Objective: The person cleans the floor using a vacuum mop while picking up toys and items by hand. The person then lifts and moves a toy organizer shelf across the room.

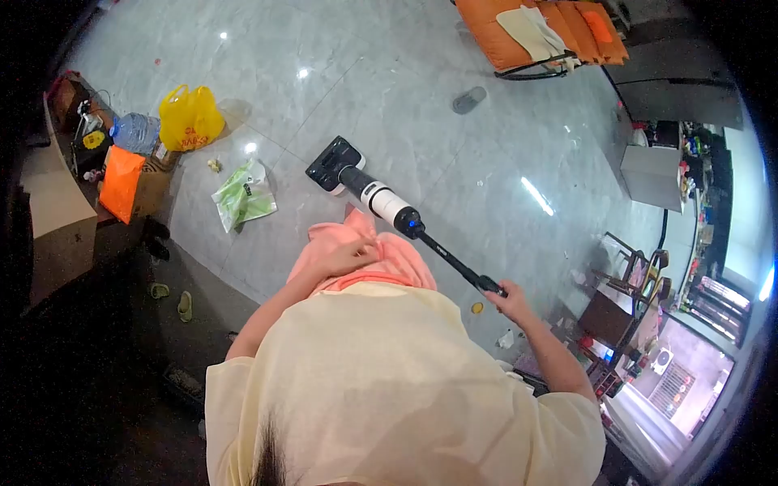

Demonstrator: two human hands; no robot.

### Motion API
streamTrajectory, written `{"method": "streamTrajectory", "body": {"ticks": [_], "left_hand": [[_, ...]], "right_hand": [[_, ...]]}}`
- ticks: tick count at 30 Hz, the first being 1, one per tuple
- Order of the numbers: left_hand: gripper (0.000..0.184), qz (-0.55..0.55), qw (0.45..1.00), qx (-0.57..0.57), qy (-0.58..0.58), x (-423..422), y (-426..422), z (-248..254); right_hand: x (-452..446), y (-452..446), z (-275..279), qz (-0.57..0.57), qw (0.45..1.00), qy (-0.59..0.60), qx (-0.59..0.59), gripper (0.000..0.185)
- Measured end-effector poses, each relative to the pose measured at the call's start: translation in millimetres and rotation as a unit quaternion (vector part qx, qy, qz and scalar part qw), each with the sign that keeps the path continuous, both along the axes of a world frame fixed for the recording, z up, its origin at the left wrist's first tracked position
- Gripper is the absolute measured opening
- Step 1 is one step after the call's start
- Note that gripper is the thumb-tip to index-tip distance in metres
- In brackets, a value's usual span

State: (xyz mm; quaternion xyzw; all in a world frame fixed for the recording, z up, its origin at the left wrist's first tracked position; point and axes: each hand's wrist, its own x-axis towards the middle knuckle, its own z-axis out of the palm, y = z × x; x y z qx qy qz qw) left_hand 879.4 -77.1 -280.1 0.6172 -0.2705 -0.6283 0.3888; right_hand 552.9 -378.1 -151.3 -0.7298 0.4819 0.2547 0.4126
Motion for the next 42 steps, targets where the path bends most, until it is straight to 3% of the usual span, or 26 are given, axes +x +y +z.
{"method": "streamTrajectory", "body": {"ticks": [1, 3, 5, 6, 11, 15, 18, 21, 22, 27, 32, 42], "left_hand": [[0.046, 0.017, 0.999, 0.018, -0.041, 16.7, 1.7, 12.7], [0.041, 0.065, 0.98, 0.007, -0.188, 32.8, 31.4, -60.3], [0.04, 0.193, 0.976, 0.019, -0.103, 66.9, 80.8, -122.9], [0.046, 0.227, 0.964, 0.106, -0.092, 87.6, 102.4, -120.2], [0.038, 0.367, 0.831, 0.3, -0.29, 132.7, 281.3, -175.4], [0.04, 0.466, 0.801, 0.351, -0.13, 109.5, 363.4, -155.5], [0.041, 0.461, 0.793, 0.386, -0.1, 79.0, 398.4, -150.9], [0.04, 0.436, 0.806, 0.396, -0.055, 43.3, 442.7, -171.4], [0.04, 0.423, 0.804, 0.416, -0.038, 35.7, 449.8, -171.2], [0.043, 0.359, 0.783, 0.508, -0.018, 39.3, 489.5, -156.7], [0.034, 0.498, 0.746, 0.441, -0.037, 61.6, 524.5, -158.4], [0.036, 0.463, 0.762, 0.452, -0.02, 113.3, 483.6, -166.8]], "right_hand": [[-16.3, -1.4, -9.5, -0.002, 1.0, -0.002, 0.0, 0.028], [-41.3, -1.8, -23.2, -0.031, 0.999, 0.014, 0.017, 0.033], [-54.8, 0.1, -26.7, -0.035, 0.998, 0.042, 0.02, 0.033], [-67.7, 0.0, -35.5, -0.042, 0.998, 0.033, 0.019, 0.03], [-80.3, 6.7, -45.7, -0.085, 0.995, 0.006, 0.05, 0.025], [-71.5, 15.8, -40.3, -0.103, 0.992, 0.034, 0.057, 0.029], [-89.5, 17.4, -63.8, 0.009, 0.994, 0.099, -0.034, 0.04], [-83.9, 24.1, -66.3, 0.105, 0.989, 0.073, -0.08, 0.041], [-55.1, 36.8, -49.5, 0.071, 0.983, 0.147, -0.083, 0.038], [2.1, 75.4, -33.5, 0.073, 0.973, 0.181, -0.12, 0.033], [8.7, 87.3, -26.7, 0.081, 0.956, 0.245, -0.139, 0.039], [44.0, 88.3, -11.7, 0.029, 0.948, 0.289, -0.132, 0.037]]}}
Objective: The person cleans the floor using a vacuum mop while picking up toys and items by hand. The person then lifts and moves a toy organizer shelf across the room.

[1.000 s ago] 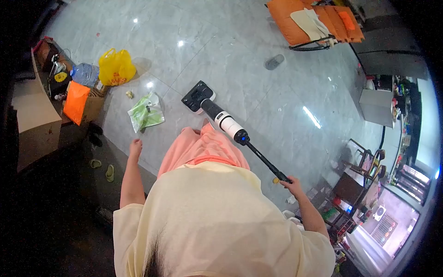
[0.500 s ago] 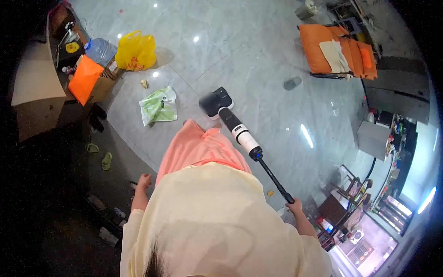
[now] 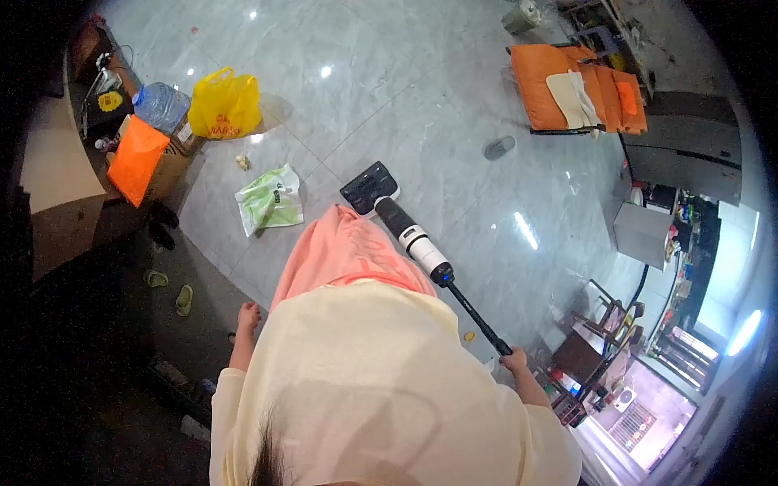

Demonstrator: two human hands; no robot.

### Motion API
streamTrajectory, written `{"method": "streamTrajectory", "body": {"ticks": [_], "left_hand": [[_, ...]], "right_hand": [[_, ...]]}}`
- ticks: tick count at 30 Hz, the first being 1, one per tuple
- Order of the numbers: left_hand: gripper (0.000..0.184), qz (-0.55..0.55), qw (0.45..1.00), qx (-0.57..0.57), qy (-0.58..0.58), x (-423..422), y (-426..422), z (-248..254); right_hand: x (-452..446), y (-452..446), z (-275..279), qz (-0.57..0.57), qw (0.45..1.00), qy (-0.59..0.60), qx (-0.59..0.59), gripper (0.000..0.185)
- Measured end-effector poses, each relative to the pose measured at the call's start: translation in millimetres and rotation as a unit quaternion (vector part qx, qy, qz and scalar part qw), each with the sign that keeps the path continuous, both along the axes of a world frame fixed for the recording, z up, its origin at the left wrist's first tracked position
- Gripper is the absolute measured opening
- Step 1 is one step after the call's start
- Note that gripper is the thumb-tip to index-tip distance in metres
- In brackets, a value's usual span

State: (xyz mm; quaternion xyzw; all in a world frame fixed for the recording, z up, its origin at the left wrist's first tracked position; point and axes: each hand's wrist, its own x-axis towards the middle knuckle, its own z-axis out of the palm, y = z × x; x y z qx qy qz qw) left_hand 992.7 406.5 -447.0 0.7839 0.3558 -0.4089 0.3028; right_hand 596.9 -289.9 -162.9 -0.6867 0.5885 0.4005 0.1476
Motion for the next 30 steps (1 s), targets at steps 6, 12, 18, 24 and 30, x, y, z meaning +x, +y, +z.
{"method": "streamTrajectory", "body": {"ticks": [6, 12, 18, 24, 30], "left_hand": [[0.037, -0.072, 0.997, -0.027, -0.007, 27.3, -51.5, 33.9], [0.039, -0.023, 0.999, -0.025, 0.005, 39.7, -41.0, 13.0], [0.042, -0.029, 1.0, 0.005, 0.006, 75.2, -29.9, 17.7], [0.045, -0.081, 0.997, 0.018, -0.008, 149.7, -18.7, 24.0], [0.042, -0.2, 0.974, 0.086, -0.064, 240.1, -7.6, -106.3]], "right_hand": [[2.4, -10.6, -25.3, -0.042, 0.999, -0.018, 0.03, 0.04], [62.7, 3.1, -64.6, -0.102, 0.984, -0.087, 0.121, 0.037], [210.6, 6.5, -105.0, -0.086, 0.966, -0.176, 0.166, 0.025], [391.8, 53.0, -153.0, -0.061, 0.926, -0.311, 0.205, 0.034], [571.1, 142.5, -198.6, -0.085, 0.88, -0.344, 0.317, 0.032]]}}
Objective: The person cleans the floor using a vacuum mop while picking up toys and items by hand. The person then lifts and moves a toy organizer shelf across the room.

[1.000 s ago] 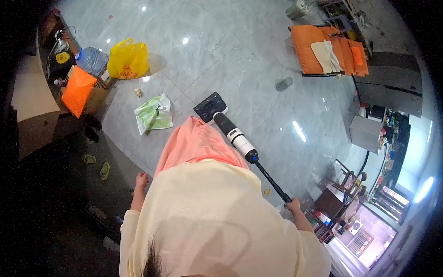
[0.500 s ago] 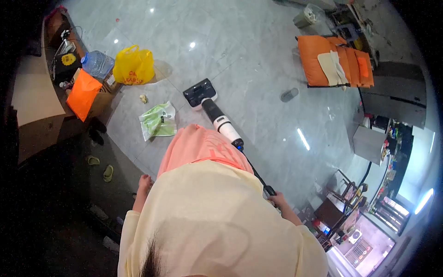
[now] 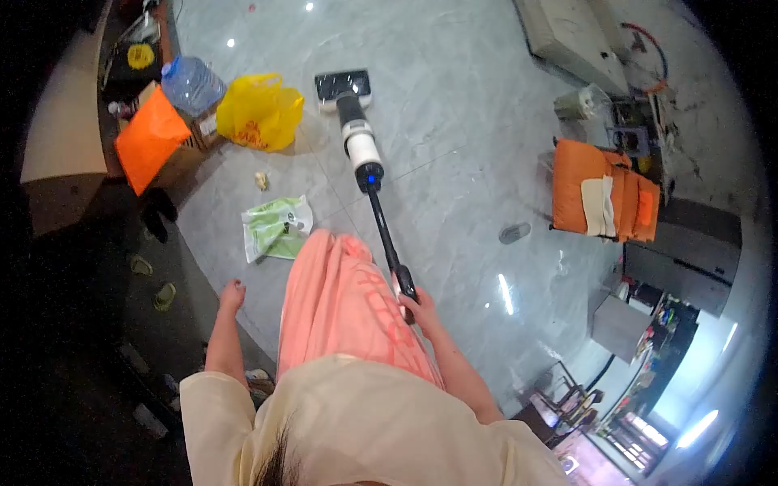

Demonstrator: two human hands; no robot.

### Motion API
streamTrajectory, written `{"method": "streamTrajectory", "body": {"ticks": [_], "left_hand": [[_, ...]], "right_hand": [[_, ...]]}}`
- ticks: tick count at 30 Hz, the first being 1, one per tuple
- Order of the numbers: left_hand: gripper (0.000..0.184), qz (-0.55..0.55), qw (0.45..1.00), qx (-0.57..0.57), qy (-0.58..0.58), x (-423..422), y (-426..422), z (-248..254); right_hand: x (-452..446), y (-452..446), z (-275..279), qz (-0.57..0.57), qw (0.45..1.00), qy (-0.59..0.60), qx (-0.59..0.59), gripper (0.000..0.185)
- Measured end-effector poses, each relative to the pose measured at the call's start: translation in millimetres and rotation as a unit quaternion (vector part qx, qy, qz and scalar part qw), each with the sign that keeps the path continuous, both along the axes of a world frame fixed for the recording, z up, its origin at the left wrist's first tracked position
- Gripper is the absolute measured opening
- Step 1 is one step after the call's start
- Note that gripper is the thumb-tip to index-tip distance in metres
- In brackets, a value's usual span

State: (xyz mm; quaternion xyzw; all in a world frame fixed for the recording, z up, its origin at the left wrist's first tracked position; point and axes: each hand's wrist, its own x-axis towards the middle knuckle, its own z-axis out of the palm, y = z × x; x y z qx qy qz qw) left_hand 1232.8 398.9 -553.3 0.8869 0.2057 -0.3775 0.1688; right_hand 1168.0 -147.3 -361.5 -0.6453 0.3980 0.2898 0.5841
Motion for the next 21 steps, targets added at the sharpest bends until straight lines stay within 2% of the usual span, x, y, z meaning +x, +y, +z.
{"method": "streamTrajectory", "body": {"ticks": [1, 2, 4, 7, 10, 14, 16, 18, 20, 21], "left_hand": [[0.04, -0.004, 1.0, -0.015, -0.017, 14.8, -6.1, -29.7], [0.038, -0.009, 0.999, -0.03, -0.034, 30.1, -13.2, -61.0], [0.037, 0.042, 0.996, -0.079, -0.027, 65.5, -42.3, -105.1], [0.032, 0.005, 0.996, -0.081, -0.028, 106.9, -90.1, -175.2], [0.029, -0.03, 0.987, -0.134, -0.079, 129.2, -128.1, -272.4], [0.028, -0.075, 0.977, -0.136, -0.147, 157.8, -169.1, -366.9], [0.03, 0.0, 0.971, -0.079, -0.225, 178.1, -171.0, -419.7], [0.037, 0.107, 0.972, -0.001, -0.211, 212.1, -149.9, -481.2], [0.056, 0.219, 0.945, 0.055, -0.236, 254.4, -125.4, -516.8], [0.067, 0.225, 0.924, 0.077, -0.301, 269.6, -114.2, -531.7]], "right_hand": [[25.6, 11.8, -8.5, -0.01, 0.999, -0.005, 0.049, 0.03], [47.0, 22.8, -21.2, -0.003, 0.999, 0.009, 0.049, 0.03], [79.3, 42.0, -54.4, -0.039, 0.988, -0.085, 0.121, 0.03], [109.2, 53.0, -119.6, -0.027, 0.982, -0.12, 0.141, 0.033], [131.4, 53.8, -178.1, 0.006, 0.983, -0.142, 0.113, 0.038], [152.1, 45.6, -262.4, 0.073, 0.979, -0.172, 0.085, 0.041], [157.8, 48.6, -293.4, 0.102, 0.979, -0.169, 0.054, 0.036], [159.3, 48.3, -326.1, 0.12, 0.977, -0.174, 0.039, 0.035], [152.0, 40.3, -356.0, 0.145, 0.972, -0.186, 0.014, 0.033], [149.5, 38.0, -367.5, 0.143, 0.974, -0.177, 0.013, 0.033]]}}
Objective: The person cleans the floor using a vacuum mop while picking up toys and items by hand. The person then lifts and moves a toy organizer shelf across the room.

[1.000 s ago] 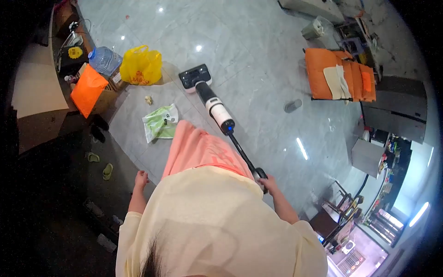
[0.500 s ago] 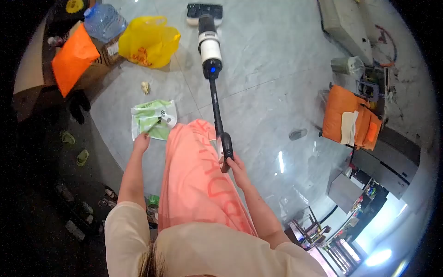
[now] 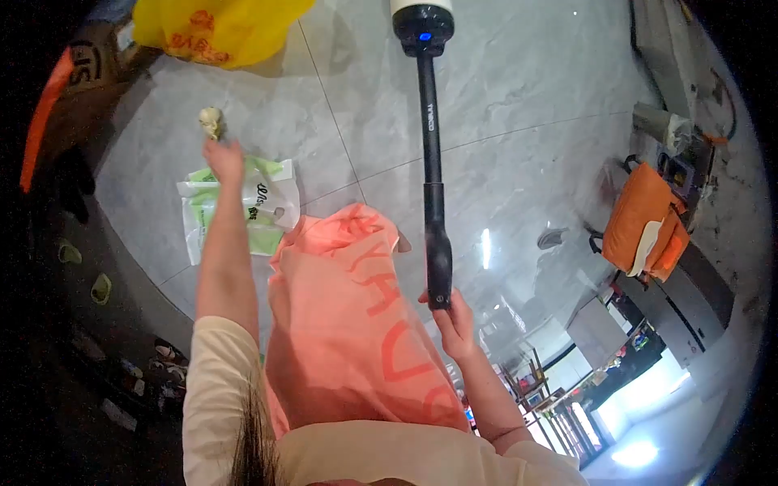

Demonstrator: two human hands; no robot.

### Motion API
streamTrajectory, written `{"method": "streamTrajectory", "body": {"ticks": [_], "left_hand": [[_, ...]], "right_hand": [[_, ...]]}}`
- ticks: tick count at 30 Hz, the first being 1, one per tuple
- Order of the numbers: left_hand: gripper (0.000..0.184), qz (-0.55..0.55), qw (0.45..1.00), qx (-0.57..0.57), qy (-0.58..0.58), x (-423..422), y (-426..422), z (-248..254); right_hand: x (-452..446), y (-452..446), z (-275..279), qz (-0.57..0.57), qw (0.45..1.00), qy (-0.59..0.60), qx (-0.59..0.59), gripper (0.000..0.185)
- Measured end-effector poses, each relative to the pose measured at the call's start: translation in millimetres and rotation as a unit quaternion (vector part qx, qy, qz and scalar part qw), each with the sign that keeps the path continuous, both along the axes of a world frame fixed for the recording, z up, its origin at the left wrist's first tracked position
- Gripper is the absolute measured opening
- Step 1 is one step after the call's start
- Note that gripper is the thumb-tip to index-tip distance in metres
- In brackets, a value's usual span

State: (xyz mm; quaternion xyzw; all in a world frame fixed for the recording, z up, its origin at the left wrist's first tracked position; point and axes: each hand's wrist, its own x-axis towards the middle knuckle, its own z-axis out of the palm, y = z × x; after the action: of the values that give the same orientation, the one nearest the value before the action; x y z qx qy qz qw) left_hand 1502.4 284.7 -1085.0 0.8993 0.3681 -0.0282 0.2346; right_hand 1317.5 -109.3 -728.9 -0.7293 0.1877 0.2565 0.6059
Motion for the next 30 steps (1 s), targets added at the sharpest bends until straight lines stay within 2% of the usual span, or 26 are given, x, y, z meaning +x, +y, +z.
{"method": "streamTrajectory", "body": {"ticks": [2, 4, 5, 7, 8, 9, 10, 12, 14, 15, 16, 17, 18, 19, 20, 21, 22, 24, 25, 26, 28, 30], "left_hand": [[0.081, -0.06, 0.987, 0.118, -0.095, 26.7, 24.2, -40.8], [0.094, -0.08, 0.987, 0.112, -0.085, 42.4, 40.9, -69.4], [0.094, -0.085, 0.988, 0.11, -0.073, 43.9, 45.2, -75.9], [0.089, -0.002, 0.997, 0.045, 0.056, 47.5, 49.8, -80.4], [0.089, -0.005, 0.997, 0.045, 0.063, 40.8, 52.0, -86.7], [0.082, -0.014, 0.999, 0.016, 0.037, 32.9, 54.7, -88.9], [0.075, -0.022, 1.0, -0.013, 0.011, 26.4, 57.2, -87.8], [0.062, 0.083, 0.993, -0.07, -0.038, 6.0, 24.2, -40.7], [0.064, 0.04, 0.997, -0.059, -0.011, -39.7, 7.1, -12.7], [0.073, -0.055, 0.998, 0.025, -0.019, -73.6, -1.5, -12.1], [0.085, -0.025, 0.986, -0.108, -0.124, -121.7, -8.3, -47.2], [0.093, 0.135, 0.963, -0.215, -0.092, -144.3, -42.3, -33.3], [0.094, 0.141, 0.968, -0.18, 0.103, -156.7, -66.0, -34.6], [0.094, 0.143, 0.935, -0.139, 0.294, -164.0, -82.4, -38.5], [0.089, 0.286, 0.877, -0.329, 0.203, -174.9, -88.5, -37.1], [0.084, 0.406, 0.759, -0.5, 0.097, -176.3, -91.9, -34.5], [0.084, 0.405, 0.758, -0.504, 0.087, -170.0, -86.4, -35.8], [0.068, 0.358, 0.871, -0.282, 0.184, -169.8, -76.8, -24.7], [0.054, 0.446, 0.813, -0.347, 0.138, -143.4, -77.3, 35.6], [0.054, 0.451, 0.811, -0.345, 0.139, -156.1, -75.3, 52.9], [0.041, 0.372, 0.901, -0.203, 0.088, -177.8, -44.7, 77.7], [0.031, 0.379, 0.901, -0.212, 0.011, -225.7, -11.6, 113.6]], "right_hand": [[1.9, -2.0, -15.9, 0.017, 1.0, 0.005, -0.015, 0.032], [-0.1, -2.7, -31.7, 0.043, 0.998, 0.021, -0.042, 0.033], [0.5, -0.3, -32.0, 0.051, 0.998, 0.019, -0.038, 0.033], [0.0, 5.4, -33.2, 0.055, 0.998, 0.01, -0.035, 0.03], [1.9, 6.4, -31.3, 0.053, 0.998, 0.016, -0.035, 0.03], [5.0, 6.7, -25.9, 0.048, 0.999, 0.018, -0.018, 0.028], [8.3, 7.2, -17.7, 0.044, 0.999, 0.019, 0.0, 0.027], [12.6, 9.1, -0.4, 0.02, 1.0, 0.02, 0.005, 0.027], [14.6, 8.2, 12.1, -0.001, 1.0, 0.011, 0.014, 0.028], [13.7, 4.8, 18.2, -0.004, 1.0, 0.02, 0.019, 0.029], [12.3, 4.5, 23.4, -0.007, 0.999, 0.03, 0.023, 0.03], [11.4, 6.8, 28.1, -0.016, 0.999, 0.033, 0.021, 0.03], [10.0, 7.6, 30.9, -0.012, 0.999, 0.029, 0.023, 0.03], [10.3, 6.4, 32.3, -0.006, 0.999, 0.042, 0.019, 0.03], [9.1, 6.9, 33.6, 0.0, 0.998, 0.055, 0.014, 0.029], [9.5, 8.8, 35.4, -0.004, 0.998, 0.054, 0.028, 0.028], [9.0, 9.2, 36.9, 0.0, 0.999, 0.045, 0.028, 0.028], [4.1, 6.0, 51.7, -0.001, 0.998, 0.055, 0.02, 0.028], [1.8, 3.6, 58.5, 0.019, 0.997, 0.066, -0.028, 0.028], [-2.9, -2.9, 70.4, 0.023, 0.997, 0.069, -0.027, 0.028], [-8.2, -13.8, 88.2, 0.01, 0.997, 0.069, -0.026, 0.028], [-16.1, -23.5, 116.0, 0.002, 0.999, 0.049, -0.011, 0.028]]}}
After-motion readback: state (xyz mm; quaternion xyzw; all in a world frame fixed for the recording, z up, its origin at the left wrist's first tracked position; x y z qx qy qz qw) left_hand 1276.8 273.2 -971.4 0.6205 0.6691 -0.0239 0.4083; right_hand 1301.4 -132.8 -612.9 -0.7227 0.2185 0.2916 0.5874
